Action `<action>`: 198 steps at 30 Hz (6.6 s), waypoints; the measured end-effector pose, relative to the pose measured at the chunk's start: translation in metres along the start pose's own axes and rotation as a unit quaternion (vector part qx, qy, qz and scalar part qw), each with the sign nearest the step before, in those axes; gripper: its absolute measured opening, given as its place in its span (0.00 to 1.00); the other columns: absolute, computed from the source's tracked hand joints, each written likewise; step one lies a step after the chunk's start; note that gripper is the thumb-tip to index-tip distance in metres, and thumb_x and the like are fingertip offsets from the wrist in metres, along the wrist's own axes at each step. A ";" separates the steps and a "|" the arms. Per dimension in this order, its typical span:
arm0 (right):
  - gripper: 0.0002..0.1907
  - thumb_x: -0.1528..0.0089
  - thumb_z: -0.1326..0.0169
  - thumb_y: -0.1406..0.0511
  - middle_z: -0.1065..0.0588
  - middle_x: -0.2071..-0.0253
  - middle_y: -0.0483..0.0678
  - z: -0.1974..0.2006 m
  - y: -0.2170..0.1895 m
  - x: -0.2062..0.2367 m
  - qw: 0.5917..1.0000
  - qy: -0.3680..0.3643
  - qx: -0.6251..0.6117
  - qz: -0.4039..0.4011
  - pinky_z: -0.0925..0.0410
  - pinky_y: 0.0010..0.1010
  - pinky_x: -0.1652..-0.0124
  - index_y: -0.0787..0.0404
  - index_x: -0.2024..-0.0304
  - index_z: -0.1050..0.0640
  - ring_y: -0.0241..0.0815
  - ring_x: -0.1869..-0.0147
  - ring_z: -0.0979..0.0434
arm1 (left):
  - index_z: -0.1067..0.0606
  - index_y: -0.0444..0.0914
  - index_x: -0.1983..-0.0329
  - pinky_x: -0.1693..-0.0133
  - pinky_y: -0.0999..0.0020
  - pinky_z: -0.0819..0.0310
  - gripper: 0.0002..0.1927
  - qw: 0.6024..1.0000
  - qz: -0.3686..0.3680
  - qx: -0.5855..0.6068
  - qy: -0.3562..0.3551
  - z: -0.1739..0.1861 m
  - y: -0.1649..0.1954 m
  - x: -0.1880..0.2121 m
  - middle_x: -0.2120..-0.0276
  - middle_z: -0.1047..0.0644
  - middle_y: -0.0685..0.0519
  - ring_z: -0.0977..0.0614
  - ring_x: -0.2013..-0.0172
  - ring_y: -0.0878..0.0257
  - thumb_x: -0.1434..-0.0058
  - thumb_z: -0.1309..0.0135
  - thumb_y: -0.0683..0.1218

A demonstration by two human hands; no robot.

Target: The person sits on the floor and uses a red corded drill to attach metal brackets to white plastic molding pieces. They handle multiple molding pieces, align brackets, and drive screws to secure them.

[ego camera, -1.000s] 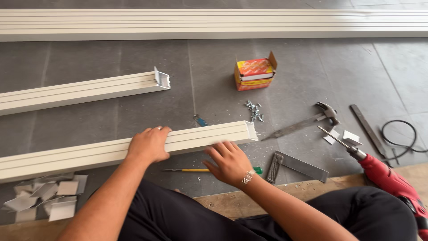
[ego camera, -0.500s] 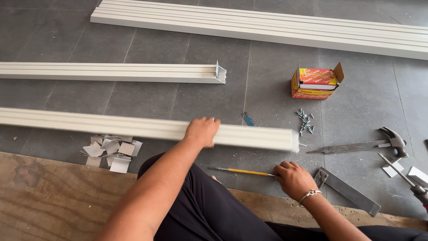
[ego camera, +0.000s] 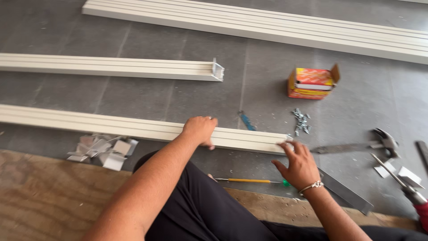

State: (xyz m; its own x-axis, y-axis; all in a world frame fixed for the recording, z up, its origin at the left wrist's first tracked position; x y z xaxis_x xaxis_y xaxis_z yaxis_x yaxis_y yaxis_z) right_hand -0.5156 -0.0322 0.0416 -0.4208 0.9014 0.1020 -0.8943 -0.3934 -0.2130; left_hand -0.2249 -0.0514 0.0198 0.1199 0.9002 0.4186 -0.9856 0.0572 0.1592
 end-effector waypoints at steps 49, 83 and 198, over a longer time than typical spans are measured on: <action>0.25 0.44 0.40 0.65 0.19 0.49 0.51 -0.018 0.063 -0.068 0.727 0.059 -0.634 -0.258 0.22 0.30 0.56 0.55 0.42 0.19 0.38 0.54 0.18 | 0.34 0.49 0.35 0.45 0.48 0.32 0.40 0.953 -0.048 0.286 0.087 0.010 0.076 -0.027 0.38 0.28 0.52 0.27 0.42 0.51 0.51 0.30 0.53; 0.15 0.34 0.47 0.70 0.23 0.61 0.49 -0.068 -0.031 -0.026 0.512 -0.140 -0.799 -0.282 0.26 0.26 0.61 0.68 0.46 0.23 0.38 0.61 0.22 | 0.27 0.53 0.38 0.36 0.46 0.44 0.28 0.951 -0.148 0.198 0.188 -0.007 0.103 -0.001 0.43 0.22 0.57 0.24 0.40 0.58 0.43 0.37 0.50; 0.18 0.42 0.36 0.55 0.18 0.65 0.56 -0.049 0.004 -0.066 0.886 -0.040 -0.346 -0.306 0.24 0.37 0.60 0.62 0.58 0.17 0.49 0.62 0.17 | 0.38 0.56 0.31 0.39 0.53 0.45 0.47 0.975 -0.118 0.149 0.119 -0.029 0.097 -0.034 0.38 0.29 0.60 0.30 0.38 0.61 0.53 0.31 0.64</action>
State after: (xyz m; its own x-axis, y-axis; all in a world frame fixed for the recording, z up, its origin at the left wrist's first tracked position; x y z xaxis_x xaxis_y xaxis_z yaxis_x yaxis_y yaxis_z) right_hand -0.4843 -0.0847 -0.0132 0.0772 0.8809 0.4670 -0.6638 0.3949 -0.6352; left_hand -0.3279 -0.0640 -0.0049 0.2732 0.9538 0.1251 -0.8515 0.1792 0.4928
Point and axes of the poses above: each hand's wrist, its own x-axis away from the middle knuckle, its own z-axis out of the back of the hand, y = z × x, the point moved 9 cm from there along -x, towards the middle knuckle
